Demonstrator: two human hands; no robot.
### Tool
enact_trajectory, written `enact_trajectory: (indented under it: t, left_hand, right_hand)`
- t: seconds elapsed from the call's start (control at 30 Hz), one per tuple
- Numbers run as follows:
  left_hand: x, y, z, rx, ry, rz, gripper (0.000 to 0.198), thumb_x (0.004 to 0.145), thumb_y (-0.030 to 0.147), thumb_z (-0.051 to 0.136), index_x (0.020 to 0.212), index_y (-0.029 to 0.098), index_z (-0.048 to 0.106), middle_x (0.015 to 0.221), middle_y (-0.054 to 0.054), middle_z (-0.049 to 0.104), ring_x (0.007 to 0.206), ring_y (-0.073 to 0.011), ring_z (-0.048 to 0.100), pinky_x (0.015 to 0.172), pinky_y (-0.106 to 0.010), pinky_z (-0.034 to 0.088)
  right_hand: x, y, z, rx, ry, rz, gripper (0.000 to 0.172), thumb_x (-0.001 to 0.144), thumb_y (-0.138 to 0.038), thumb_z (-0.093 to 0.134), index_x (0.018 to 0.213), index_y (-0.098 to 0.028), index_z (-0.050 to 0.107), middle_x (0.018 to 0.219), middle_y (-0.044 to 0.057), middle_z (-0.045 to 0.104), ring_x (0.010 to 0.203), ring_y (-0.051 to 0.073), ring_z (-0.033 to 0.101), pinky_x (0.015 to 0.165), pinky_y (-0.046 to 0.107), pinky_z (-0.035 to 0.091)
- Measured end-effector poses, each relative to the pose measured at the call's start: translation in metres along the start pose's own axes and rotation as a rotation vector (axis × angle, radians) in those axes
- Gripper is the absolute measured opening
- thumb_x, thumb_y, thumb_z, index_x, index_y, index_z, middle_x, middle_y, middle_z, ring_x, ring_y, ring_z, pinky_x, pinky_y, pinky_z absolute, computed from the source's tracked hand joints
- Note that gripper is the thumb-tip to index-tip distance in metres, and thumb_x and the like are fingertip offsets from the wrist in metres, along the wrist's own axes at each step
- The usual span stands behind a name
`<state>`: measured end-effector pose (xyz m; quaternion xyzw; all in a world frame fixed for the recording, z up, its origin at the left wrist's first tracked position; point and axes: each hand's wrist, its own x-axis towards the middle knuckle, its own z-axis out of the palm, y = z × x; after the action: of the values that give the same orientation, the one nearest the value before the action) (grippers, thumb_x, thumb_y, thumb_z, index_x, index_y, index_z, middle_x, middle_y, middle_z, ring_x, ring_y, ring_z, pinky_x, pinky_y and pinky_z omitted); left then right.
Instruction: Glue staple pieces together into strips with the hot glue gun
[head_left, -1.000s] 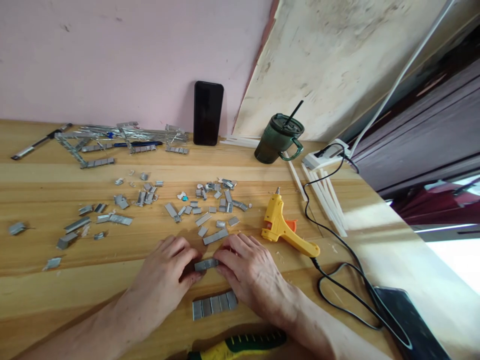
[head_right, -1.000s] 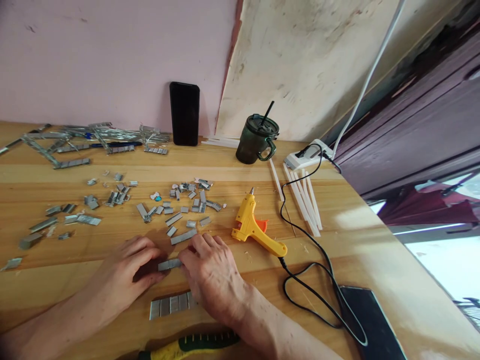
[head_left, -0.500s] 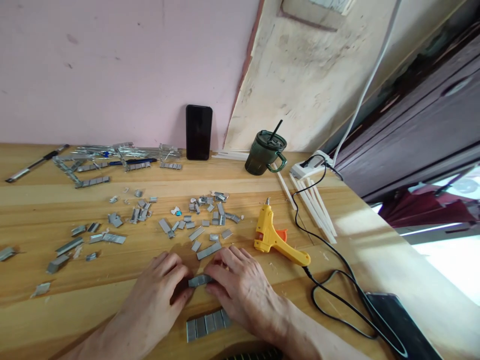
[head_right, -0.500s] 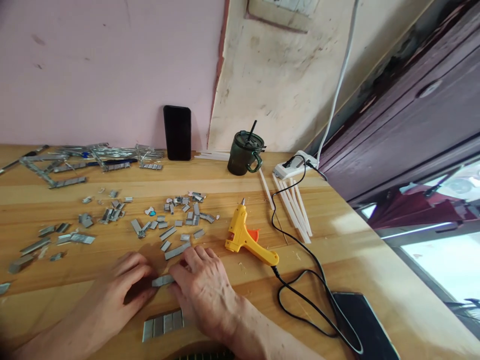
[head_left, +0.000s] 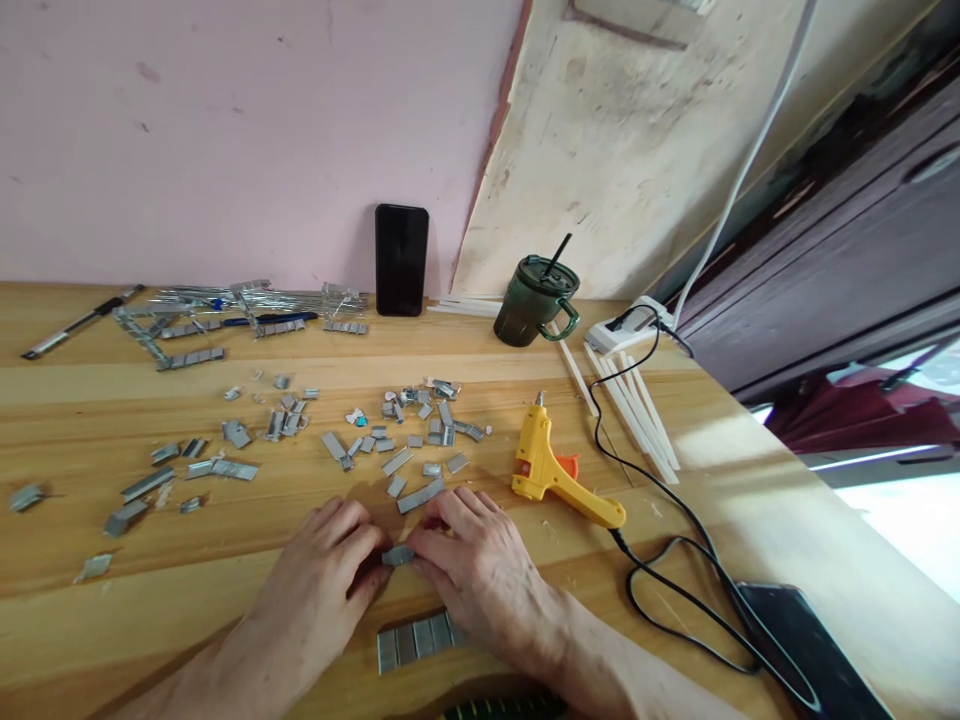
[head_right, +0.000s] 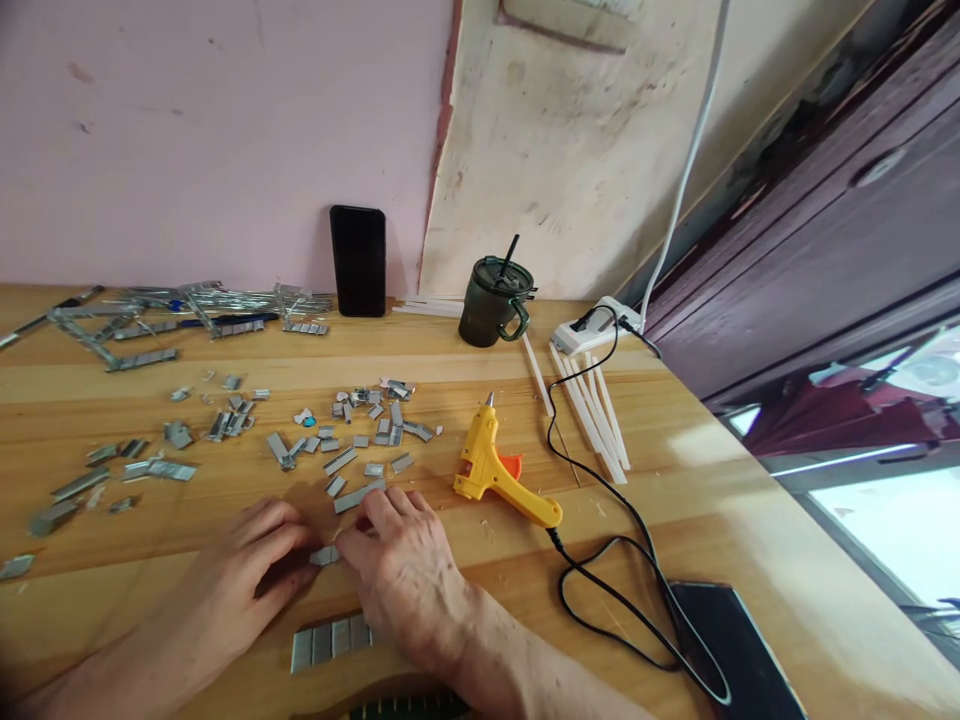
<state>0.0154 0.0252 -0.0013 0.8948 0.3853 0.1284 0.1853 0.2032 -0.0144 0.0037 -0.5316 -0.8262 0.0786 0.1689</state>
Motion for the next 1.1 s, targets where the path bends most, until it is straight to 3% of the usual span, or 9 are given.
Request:
enact_trajectory:
  t: [0.4,0.83,0.97,1.07,1.1]
  left_hand:
    - [0.0,0.002,0.0,-0.009,-0.018,-0.005,0.012,0.08,0.007,0.058,0.078,0.016,0.065,0.079,-0.006,0.062,0.078,-0.0253,0.059,0.068,-0.042,0.052]
    - [-0.001,-0.011,0.007,-0.107,0.1,0.04,0.014,0.075,0.01,0.062,0.076,0.023,0.065,0.076,0.001,0.062,0.073,-0.0188,0.063,0.065,-0.029,0.054]
    - [-0.006,-0.011,0.0,-0.13,0.253,0.091,0.003,0.081,0.026,0.062,0.079,0.025,0.064,0.076,0.001,0.064,0.07,-0.0174,0.064,0.061,-0.026,0.054]
    - [-0.022,-0.006,-0.006,-0.18,0.404,0.141,0.012,0.085,0.037,0.059,0.082,0.025,0.062,0.078,0.0,0.067,0.068,-0.0181,0.064,0.06,-0.027,0.053]
    - [-0.03,-0.003,-0.006,-0.226,0.428,0.182,0.016,0.088,0.035,0.054,0.078,0.026,0.063,0.075,-0.001,0.067,0.067,-0.0187,0.064,0.062,-0.03,0.054]
  right_hand:
    - [0.002,0.001,0.0,-0.007,0.016,-0.028,0.009,0.079,-0.015,0.065,0.083,-0.023,0.068,0.085,0.003,0.061,0.077,0.018,0.054,0.066,0.029,0.043]
    - [0.003,0.002,-0.004,0.085,0.007,-0.014,0.017,0.075,-0.018,0.07,0.092,-0.019,0.068,0.089,0.005,0.065,0.082,0.021,0.058,0.071,0.032,0.048]
    - [0.002,-0.001,-0.015,0.201,0.175,-0.025,0.012,0.084,-0.021,0.061,0.093,-0.016,0.066,0.085,0.006,0.066,0.077,0.019,0.059,0.068,0.031,0.049]
    - [-0.007,-0.009,-0.017,0.281,0.359,-0.099,0.016,0.091,-0.017,0.048,0.086,-0.017,0.064,0.074,0.004,0.065,0.067,0.016,0.057,0.064,0.029,0.049]
    - [-0.012,-0.013,-0.014,0.304,0.346,-0.181,0.018,0.091,-0.018,0.048,0.08,-0.019,0.063,0.07,0.003,0.065,0.063,0.016,0.057,0.06,0.028,0.049]
